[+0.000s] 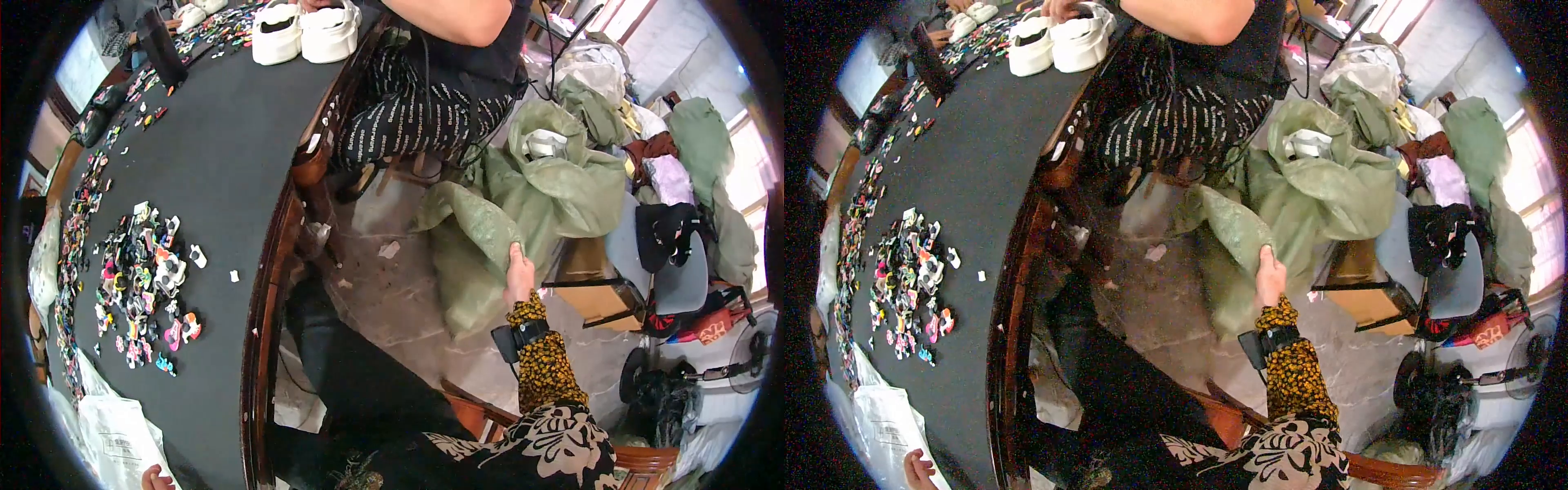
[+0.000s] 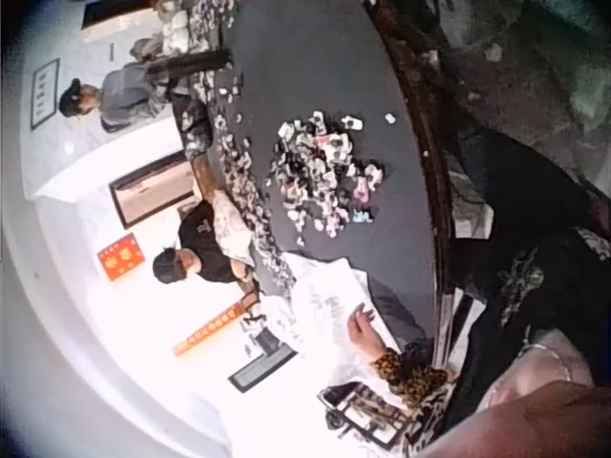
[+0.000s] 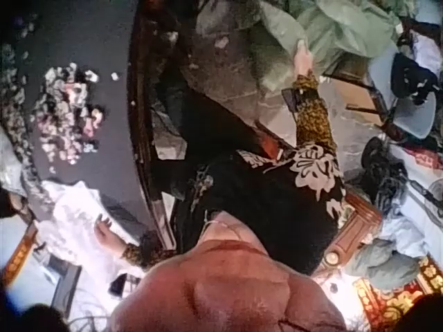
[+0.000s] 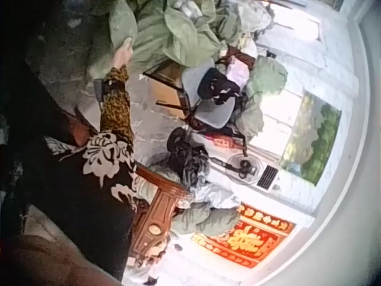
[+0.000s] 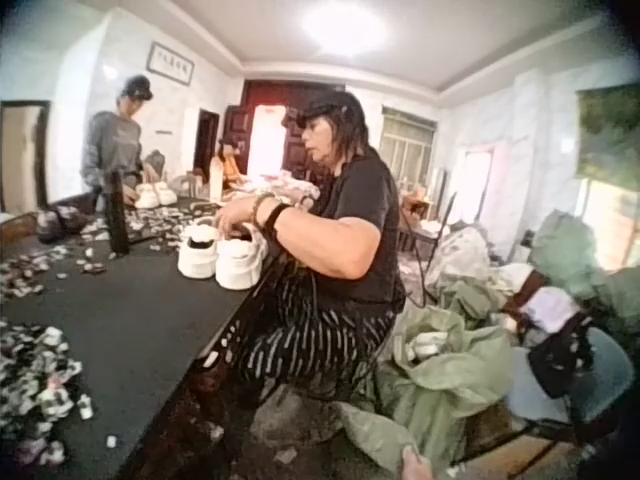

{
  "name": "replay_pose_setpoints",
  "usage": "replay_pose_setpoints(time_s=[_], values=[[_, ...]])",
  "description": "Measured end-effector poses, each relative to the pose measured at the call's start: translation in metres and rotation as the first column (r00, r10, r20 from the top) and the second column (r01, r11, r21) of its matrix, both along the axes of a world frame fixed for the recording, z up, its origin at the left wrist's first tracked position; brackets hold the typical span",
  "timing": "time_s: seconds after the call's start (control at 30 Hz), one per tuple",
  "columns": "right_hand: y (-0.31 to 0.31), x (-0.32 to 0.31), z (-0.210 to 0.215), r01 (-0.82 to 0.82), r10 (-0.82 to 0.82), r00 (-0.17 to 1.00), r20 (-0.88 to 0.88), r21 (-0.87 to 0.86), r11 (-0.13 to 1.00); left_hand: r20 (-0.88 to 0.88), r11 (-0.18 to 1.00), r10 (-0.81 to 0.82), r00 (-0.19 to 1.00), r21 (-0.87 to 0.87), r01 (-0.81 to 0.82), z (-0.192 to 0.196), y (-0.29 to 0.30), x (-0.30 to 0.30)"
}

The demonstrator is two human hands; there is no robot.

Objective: Manually attaching decorative charms to the holes of clogs to customize them.

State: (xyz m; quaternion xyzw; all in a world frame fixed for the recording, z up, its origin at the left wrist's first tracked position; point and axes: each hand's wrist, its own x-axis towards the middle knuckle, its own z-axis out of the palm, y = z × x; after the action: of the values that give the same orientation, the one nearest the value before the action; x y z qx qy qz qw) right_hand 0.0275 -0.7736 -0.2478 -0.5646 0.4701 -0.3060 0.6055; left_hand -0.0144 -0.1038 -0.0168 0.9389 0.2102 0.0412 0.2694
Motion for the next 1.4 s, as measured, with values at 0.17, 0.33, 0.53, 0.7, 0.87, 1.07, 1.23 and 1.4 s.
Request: replay_pose_setpoints(time_s=[0.17,0.33,0.53,0.7,0.87,1.07,1.23,1.4], values=[[0.047,0.033,0.042,-0.073,0.061,0.991,0.121,0.091,0.993,0.026,0.997,0.029,0.999,-0.075,-0.027,0.007,0.006,-0.007],[0.097,0.085,0.091,-0.165,0.083,0.947,0.312,0.248,0.955,0.058,0.995,0.062,0.996,-0.081,-0.058,0.006,0.022,-0.022],[0.135,0.148,0.100,-0.349,0.212,0.850,0.482,0.214,0.913,0.058,0.992,0.126,0.990,-0.037,-0.124,0.013,0.024,-0.036],[0.156,0.175,0.094,-0.358,0.212,0.846,0.488,0.228,0.905,0.051,0.980,0.196,0.979,-0.045,-0.194,0.021,0.023,-0.054],[0.170,0.168,0.059,-0.579,0.567,0.815,-0.115,-0.192,0.793,0.045,0.985,0.172,0.984,-0.013,-0.172,0.026,0.013,-0.058],[0.169,0.118,0.054,-0.818,0.833,0.170,-0.526,-0.546,-0.178,0.073,0.992,0.115,0.991,0.039,-0.118,0.027,0.005,-0.067],[0.088,0.135,0.023,-0.716,0.648,0.535,-0.543,-0.698,0.007,0.067,0.995,0.078,0.995,0.064,-0.083,0.031,-0.011,-0.058],[0.051,0.176,-0.010,-0.891,0.270,0.434,-0.859,-0.454,-0.013,0.039,0.992,0.087,0.995,0.084,-0.090,0.036,-0.025,-0.056]])
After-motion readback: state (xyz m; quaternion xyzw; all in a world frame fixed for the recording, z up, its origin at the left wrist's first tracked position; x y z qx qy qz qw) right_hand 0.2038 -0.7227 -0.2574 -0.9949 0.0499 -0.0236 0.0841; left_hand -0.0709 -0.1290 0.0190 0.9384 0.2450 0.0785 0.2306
